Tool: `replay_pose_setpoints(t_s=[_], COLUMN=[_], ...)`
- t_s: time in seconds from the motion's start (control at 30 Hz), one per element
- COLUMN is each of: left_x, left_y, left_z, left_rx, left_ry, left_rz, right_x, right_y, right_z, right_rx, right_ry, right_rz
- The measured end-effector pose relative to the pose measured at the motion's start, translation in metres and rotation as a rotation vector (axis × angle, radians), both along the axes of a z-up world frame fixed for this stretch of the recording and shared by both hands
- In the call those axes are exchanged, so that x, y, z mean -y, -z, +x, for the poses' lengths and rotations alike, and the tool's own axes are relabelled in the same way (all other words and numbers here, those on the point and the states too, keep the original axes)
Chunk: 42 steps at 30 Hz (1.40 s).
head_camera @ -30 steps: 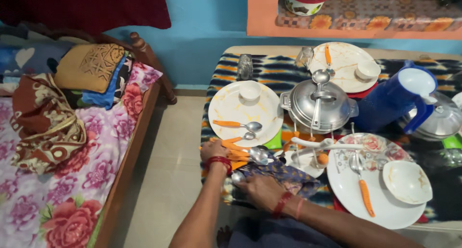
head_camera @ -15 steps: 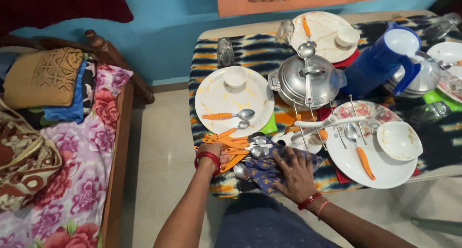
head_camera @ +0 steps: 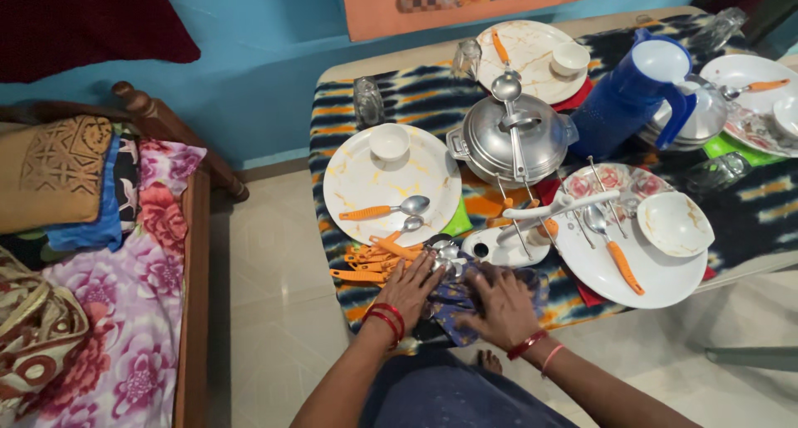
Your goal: The person dries used dishes and cutlery with a cloth on a dining table. They wipe plates, bowls, spoons, and forks, then place the dried items on a dish rack or back on the table.
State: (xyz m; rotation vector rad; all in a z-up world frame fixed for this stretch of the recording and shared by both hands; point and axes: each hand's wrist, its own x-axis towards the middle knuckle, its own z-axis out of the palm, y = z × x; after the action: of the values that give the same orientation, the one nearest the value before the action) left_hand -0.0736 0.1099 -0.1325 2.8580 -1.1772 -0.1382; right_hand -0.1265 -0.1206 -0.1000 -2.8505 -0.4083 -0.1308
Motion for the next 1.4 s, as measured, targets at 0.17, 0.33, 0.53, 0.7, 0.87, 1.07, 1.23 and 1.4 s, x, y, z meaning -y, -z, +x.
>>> replay_pose_setpoints(t_s=[0.17, 0.33, 0.53, 0.7, 0.87, 1.07, 1.23, 1.4], left_x=[-0.001, 0.004, 0.008, 0.007, 0.004, 0.019, 0.059, 0.102], left_y=[0.021, 0.031, 0.043, 0.040, 0.021, -0.032, -0.113, -0.172], left_z=[0.003, 0.010, 0.017, 0.003, 0.004, 0.017, 0.042, 0.048], left_rx=[-0.051, 0.098, 0.062, 0.014, -0.157, 0.113, 0.227, 0.092], left_ry=[-0.002, 0.003, -0.064, -0.047, -0.062, -0.235, -0.397, -0.198], left_rz=[0.045, 0.070, 0.069, -0.017, -0.112, -0.599, -1.135, -1.077], right_x=[-0.009, -0.019, -0.025, -0.015, -0.011, 0.017, 0.067, 0.130], right_y=[0.006, -0.016, -0.084, -0.100, -0.108, -0.119, -0.134, -0.198], right_z=[-0.001, 0.006, -0.010, -0.023, -0.043, -0.063, -0.082, -0.049], right_rx=[-0.051, -0.097, -0.100, -0.340, -0.440, -0.628, -0.492, -0.197], right_ry=[-0.009, 0.029, 0.130, 0.146, 0.129, -0.115, -0.016, 0.457], right_rz=[-0.065, -0.061, 0.021, -0.011, 0.112, 0.663, 1.359, 1.226])
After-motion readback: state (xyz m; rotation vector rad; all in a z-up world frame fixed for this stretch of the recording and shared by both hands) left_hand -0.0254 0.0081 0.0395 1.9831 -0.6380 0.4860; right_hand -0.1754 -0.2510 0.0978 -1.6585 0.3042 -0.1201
